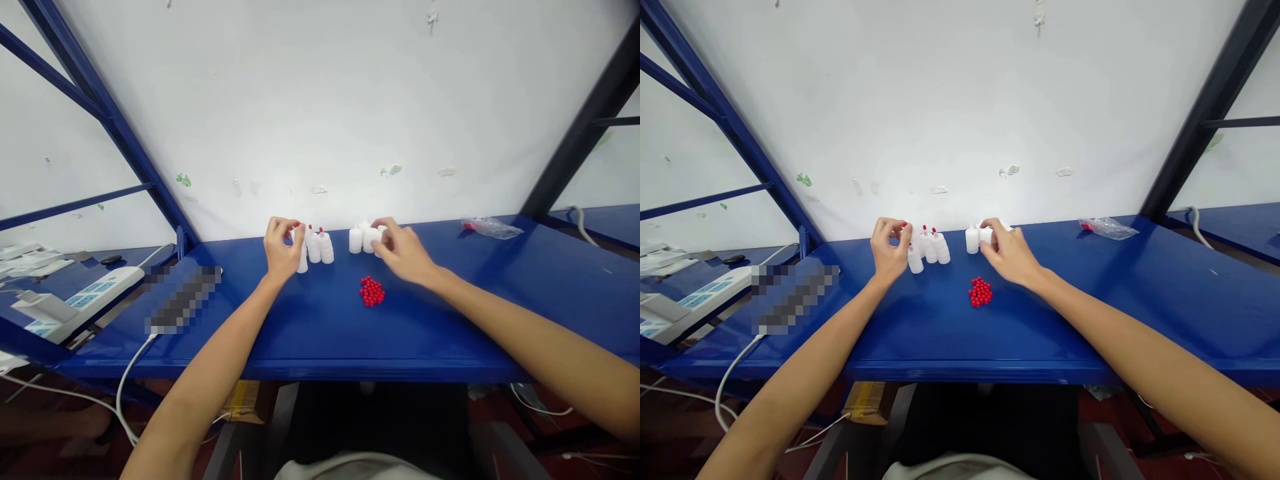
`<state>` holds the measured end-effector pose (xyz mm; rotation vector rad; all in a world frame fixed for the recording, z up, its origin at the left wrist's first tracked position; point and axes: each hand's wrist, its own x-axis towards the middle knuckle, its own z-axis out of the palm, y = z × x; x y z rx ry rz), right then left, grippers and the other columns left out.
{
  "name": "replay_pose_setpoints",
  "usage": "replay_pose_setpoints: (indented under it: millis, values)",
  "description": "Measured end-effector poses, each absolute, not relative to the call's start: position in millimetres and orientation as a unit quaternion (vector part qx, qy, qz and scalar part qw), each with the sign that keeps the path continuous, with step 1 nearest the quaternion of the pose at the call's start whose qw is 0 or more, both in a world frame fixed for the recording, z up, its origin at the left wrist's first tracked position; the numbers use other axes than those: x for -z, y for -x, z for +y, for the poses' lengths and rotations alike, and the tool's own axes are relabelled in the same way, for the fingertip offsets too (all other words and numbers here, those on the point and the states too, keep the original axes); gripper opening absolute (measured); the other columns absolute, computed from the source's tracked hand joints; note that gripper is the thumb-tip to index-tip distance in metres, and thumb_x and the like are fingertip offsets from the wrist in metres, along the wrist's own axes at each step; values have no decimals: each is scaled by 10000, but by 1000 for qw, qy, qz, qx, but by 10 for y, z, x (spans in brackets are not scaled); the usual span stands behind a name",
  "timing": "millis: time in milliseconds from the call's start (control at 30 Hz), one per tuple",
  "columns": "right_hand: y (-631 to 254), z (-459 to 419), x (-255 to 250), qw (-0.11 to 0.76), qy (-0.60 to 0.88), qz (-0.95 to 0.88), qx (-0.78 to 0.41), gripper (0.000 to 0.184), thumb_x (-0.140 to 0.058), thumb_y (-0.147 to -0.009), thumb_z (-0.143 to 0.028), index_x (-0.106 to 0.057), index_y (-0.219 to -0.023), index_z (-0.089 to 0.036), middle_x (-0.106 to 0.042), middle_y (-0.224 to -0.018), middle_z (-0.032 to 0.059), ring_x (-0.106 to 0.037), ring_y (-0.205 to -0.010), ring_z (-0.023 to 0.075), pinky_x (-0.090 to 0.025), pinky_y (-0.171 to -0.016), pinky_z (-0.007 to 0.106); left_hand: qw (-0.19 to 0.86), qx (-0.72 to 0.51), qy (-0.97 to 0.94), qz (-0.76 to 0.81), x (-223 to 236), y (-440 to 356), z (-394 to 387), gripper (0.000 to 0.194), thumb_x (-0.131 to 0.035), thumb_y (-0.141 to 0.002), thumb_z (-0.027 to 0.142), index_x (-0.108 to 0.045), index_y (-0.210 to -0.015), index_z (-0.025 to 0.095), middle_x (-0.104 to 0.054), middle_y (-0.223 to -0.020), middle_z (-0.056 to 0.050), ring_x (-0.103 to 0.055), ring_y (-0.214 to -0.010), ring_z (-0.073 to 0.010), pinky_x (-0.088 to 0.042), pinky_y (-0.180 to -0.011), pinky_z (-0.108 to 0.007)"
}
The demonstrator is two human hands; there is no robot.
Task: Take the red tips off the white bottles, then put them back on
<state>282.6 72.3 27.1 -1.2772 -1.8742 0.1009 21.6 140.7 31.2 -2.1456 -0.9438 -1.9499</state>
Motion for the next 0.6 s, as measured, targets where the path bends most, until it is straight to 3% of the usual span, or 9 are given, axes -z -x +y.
replay_pose_setpoints:
  millis: [267,400,600]
  values:
    - [-3043,910,-206,402,634,-660,-42,378,-506,-861,-334,-590,-1179,-148,-597,-568,2,-561,-575,202,-381,-625,315,58,565,731,-379,-210,14,1636,185,-622,-859,300,-646,-747,155,-530,-758,5,-485,-629,-104,-420,-628,-250]
    - [-3003,927,-162,402,628,-663,-57,305,-506,-876,-395,-636,-1031,-167,-606,-551,-3,-536,-525,176,-379,-614,302,70,537,740,-399,-151,14,1656,176,-626,-828,287,-635,-710,157,-529,-761,3,-476,-619,-107,-412,-623,-256]
    - [-2968,921,-174,410,611,-675,-52,239,-520,-878,-407,-621,-899,-191,-583,-584,0,-534,-565,178,-373,-613,306,95,569,721,-383,-213,67,1606,163,-555,-857,285,-670,-891,175,-544,-807,-23,-519,-689,-147,-429,-672,-288]
